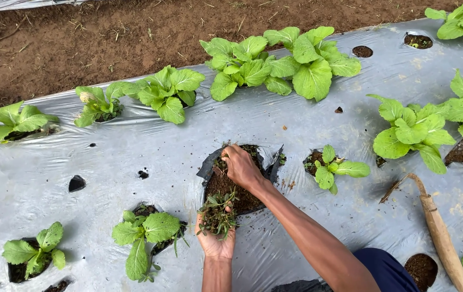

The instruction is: Weeding and loosening soil around seedlings in a field using hands and a small hoe.

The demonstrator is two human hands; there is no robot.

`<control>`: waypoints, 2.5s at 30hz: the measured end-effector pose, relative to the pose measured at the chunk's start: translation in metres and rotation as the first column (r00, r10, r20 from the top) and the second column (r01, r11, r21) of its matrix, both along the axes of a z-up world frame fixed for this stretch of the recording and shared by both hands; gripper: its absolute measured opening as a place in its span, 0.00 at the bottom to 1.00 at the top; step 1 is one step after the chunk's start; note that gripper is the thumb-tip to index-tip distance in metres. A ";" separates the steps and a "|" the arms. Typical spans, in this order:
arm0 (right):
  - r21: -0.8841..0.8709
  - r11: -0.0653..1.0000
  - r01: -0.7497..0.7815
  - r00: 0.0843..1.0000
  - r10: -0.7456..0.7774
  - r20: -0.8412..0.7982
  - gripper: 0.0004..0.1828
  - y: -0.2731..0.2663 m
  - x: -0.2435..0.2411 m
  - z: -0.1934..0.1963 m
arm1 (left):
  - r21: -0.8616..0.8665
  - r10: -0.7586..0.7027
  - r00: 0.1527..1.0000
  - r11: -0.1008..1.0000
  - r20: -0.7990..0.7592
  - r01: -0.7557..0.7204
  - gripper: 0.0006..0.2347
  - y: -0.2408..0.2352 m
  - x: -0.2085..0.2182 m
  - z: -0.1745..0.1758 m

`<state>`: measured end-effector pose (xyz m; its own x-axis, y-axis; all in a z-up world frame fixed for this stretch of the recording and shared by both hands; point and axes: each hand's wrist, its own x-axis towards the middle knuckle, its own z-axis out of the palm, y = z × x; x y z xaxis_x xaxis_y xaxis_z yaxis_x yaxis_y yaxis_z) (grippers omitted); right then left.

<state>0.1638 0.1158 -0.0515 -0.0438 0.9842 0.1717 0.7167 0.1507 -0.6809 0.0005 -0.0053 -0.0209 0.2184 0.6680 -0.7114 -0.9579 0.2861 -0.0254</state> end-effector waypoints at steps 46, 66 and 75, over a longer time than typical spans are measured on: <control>-0.259 0.950 0.176 0.984 -0.164 0.066 0.12 -0.045 0.066 0.125 | -0.082 0.042 0.997 0.996 0.065 -0.036 0.17 -0.002 -0.004 -0.010; -0.079 0.994 0.078 0.893 -0.035 0.449 0.12 -0.016 0.062 0.046 | -0.039 -0.001 1.000 0.999 0.028 0.002 0.13 -0.001 -0.003 0.002; -0.298 0.955 0.015 0.012 0.298 0.955 0.15 -0.007 0.058 0.080 | -0.028 -0.006 1.000 1.000 0.018 0.006 0.14 0.000 -0.001 0.010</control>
